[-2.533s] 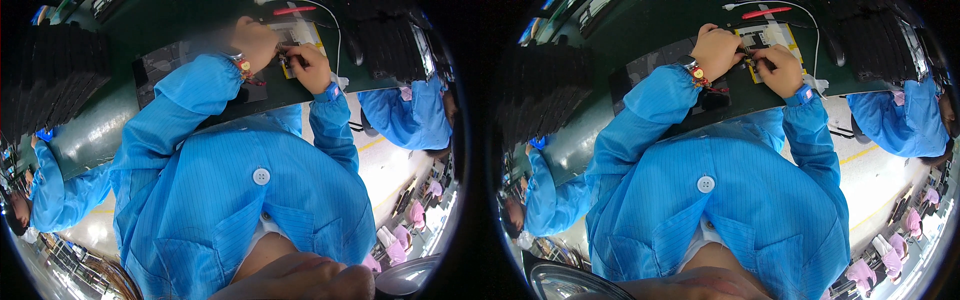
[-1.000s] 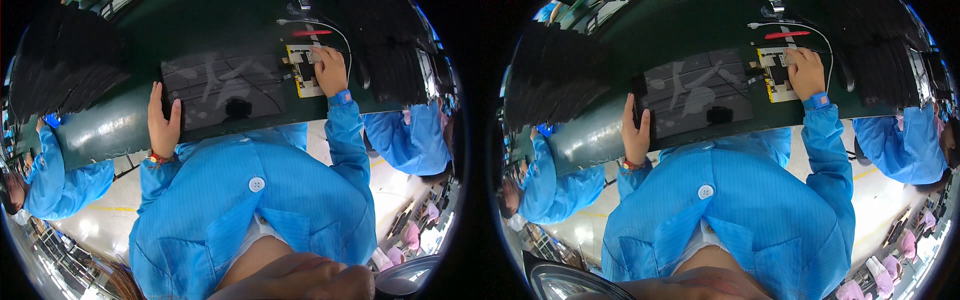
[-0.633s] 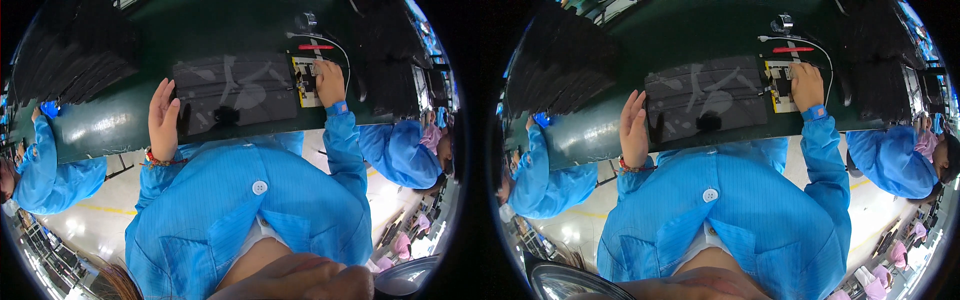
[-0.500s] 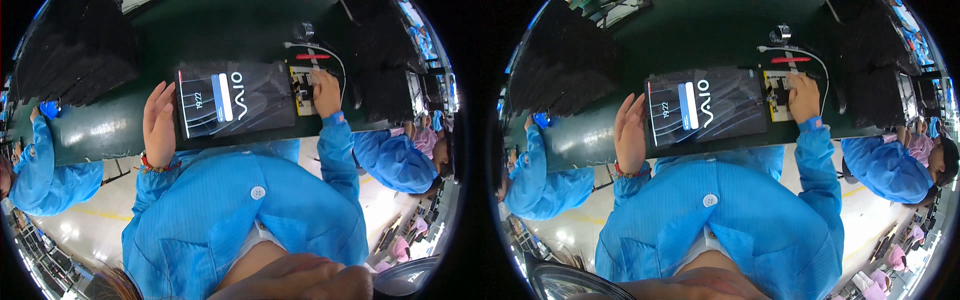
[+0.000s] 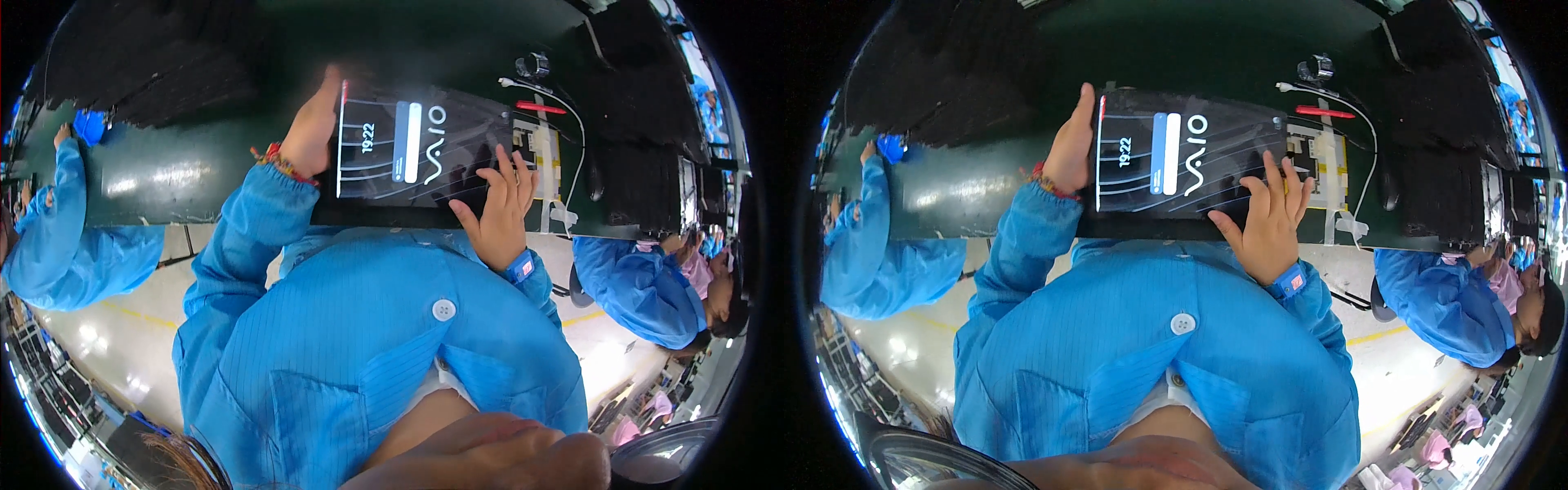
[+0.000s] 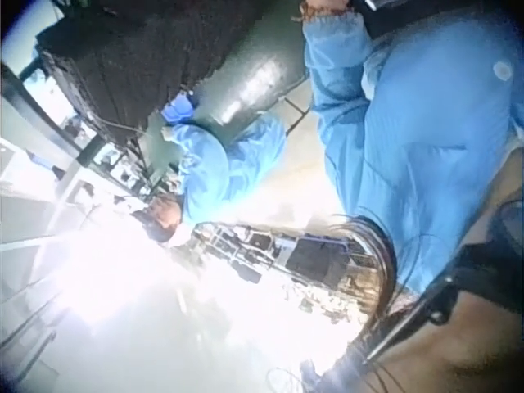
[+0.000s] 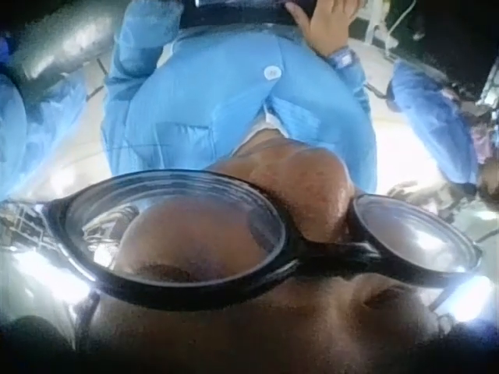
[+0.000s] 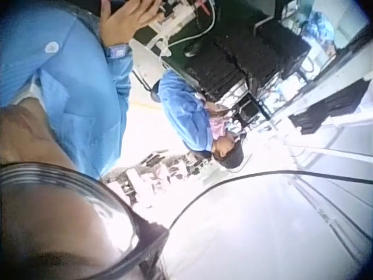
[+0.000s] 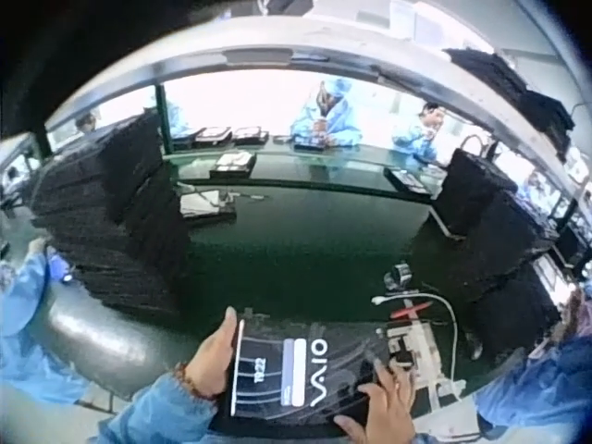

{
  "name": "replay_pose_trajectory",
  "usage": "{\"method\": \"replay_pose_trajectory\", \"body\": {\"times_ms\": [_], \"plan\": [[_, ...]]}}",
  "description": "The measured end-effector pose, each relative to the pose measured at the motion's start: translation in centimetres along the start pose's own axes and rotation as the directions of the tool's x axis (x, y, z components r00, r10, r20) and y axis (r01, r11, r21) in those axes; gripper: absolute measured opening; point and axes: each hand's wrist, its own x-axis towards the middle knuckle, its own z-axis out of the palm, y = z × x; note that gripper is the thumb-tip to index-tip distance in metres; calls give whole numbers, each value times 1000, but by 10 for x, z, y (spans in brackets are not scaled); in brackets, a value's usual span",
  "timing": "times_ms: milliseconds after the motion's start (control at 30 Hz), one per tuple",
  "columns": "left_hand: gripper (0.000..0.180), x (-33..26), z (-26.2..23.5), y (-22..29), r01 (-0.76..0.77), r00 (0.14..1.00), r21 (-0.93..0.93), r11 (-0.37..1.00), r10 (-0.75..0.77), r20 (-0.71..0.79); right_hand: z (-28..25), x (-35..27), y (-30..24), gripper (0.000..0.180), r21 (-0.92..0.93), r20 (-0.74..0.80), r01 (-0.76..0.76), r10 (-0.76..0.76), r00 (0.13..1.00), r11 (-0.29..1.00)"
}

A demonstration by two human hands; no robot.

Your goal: Testing the functionality and display quality of laptop or tablet screens on a production line.

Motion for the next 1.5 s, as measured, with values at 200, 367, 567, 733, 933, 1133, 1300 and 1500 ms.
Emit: {"method": "replay_pose_trajectory", "body": {"times_ms": [200,367,567,733,933,1133,1300,1500], "plan": [[60,37,-19,-17,-119,993,160,980,117,20,7,18,-14,48,50,60,103,-106,993,993],[70,42,-17,-14,-187,982,224,956,187,19,0,34,-31,22,189,14,265,-272,962,946],[61,34,-18,-14,-198,980,138,970,192,61,4,39,-37,14,222,-12,386,-393,919,895],[63,23,-8,-8,-118,989,203,972,134,-66,8,44,-42,12,268,31,459,-484,874,847],[61,31,-18,-12,-146,977,25,989,140,162,8,47,-49,11,237,66,506,-534,843,829],[52,38,-23,-19,-112,947,-172,979,158,281,-10,86,-51,9,266,48,486,-515,856,832],[48,30,-15,-14,-43,972,-201,979,88,219,20,157,-49,13,369,-99,349,-337,936,861],[48,40,-19,-17,-38,956,-284,958,117,268,32,190,-62,17,473,-148,355,-324,934,807]]}}
